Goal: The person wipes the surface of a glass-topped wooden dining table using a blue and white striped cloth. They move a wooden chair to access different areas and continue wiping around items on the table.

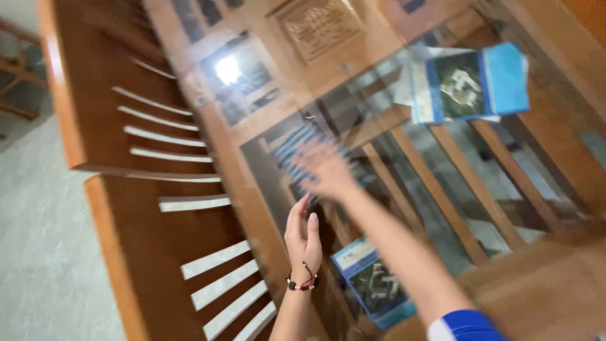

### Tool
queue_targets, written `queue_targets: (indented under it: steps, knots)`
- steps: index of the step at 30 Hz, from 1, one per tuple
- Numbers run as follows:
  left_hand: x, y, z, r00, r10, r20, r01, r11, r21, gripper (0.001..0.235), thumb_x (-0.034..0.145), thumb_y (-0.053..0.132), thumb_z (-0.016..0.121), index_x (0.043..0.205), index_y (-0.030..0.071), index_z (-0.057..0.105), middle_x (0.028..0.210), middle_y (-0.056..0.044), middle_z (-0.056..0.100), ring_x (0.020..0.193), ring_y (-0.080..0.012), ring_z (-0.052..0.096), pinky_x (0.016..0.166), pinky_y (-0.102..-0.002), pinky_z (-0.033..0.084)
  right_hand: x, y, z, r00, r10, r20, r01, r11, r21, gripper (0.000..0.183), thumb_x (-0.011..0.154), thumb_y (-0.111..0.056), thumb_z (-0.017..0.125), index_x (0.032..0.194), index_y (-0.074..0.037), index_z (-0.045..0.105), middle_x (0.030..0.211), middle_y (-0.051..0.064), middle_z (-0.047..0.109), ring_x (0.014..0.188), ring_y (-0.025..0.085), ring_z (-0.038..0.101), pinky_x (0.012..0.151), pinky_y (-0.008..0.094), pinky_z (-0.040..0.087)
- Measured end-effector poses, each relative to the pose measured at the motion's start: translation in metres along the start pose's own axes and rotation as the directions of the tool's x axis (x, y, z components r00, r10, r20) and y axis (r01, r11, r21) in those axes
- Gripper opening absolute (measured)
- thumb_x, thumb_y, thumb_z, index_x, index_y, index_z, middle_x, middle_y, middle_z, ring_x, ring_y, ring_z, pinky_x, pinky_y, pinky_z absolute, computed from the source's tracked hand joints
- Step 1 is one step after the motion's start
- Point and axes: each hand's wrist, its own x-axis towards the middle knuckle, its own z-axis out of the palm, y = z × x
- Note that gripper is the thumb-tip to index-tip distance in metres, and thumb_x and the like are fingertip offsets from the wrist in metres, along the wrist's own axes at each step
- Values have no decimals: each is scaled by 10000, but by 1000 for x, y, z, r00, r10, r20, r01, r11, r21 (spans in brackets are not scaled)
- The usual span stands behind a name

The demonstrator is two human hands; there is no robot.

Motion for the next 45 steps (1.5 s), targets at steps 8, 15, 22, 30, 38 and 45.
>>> queue_targets:
  steps: [8,15,22,30,38,45]
  knots:
    - [-10,31,96,971,60,233,-44,996,-72,379,1006,142,595,1365,21,604,1316,-153,683,1235,-267,663,1054,-369,499,-296,205,-292,737,541,-404,-674,546,-498,591,1019,-489,633,1531,-198,591,1628,187,456,1564,378,333,1261,602,167]
    - [-47,48,132,923,24,385,15,995,-98,391,999,156,606,1365,18,587,1282,-159,688,1182,-286,673,1032,-374,502,-513,214,-357,266,748,-608,-963,179,-200,676,1103,-561,440,1666,-188,428,1734,201,286,1572,477,180,1246,633,74]
    - [-43,74,120,934,70,351,-40,995,-90,401,987,137,612,1370,23,586,1302,-170,679,1234,-295,656,1047,-379,499,-418,143,-287,511,667,-543,-859,372,-352,662,1115,-510,491,1686,-191,387,1753,209,283,1604,534,186,1265,706,84]
    - [-37,78,69,960,161,230,-145,986,-82,412,1001,149,607,1389,16,569,1367,-189,644,1290,-331,627,1087,-386,478,-178,-37,-81,866,482,-129,-494,790,-364,693,875,-549,565,1463,-184,534,1626,115,380,1543,424,217,1234,630,60]
    - [-17,31,-3,999,-31,35,28,996,85,412,982,143,597,1375,17,592,1279,-154,691,1218,-297,658,1061,-375,471,-42,-178,65,992,-5,130,2,1000,24,759,819,-405,701,1522,-228,478,1648,110,339,1534,412,199,1208,655,106]
    - [41,1,35,999,-51,13,51,999,9,378,998,157,564,1349,25,616,1293,-167,686,1195,-297,678,1031,-376,516,51,-42,71,1000,-12,1,12,995,-100,706,844,-346,662,1524,-251,498,1650,98,377,1563,385,217,1255,627,106]
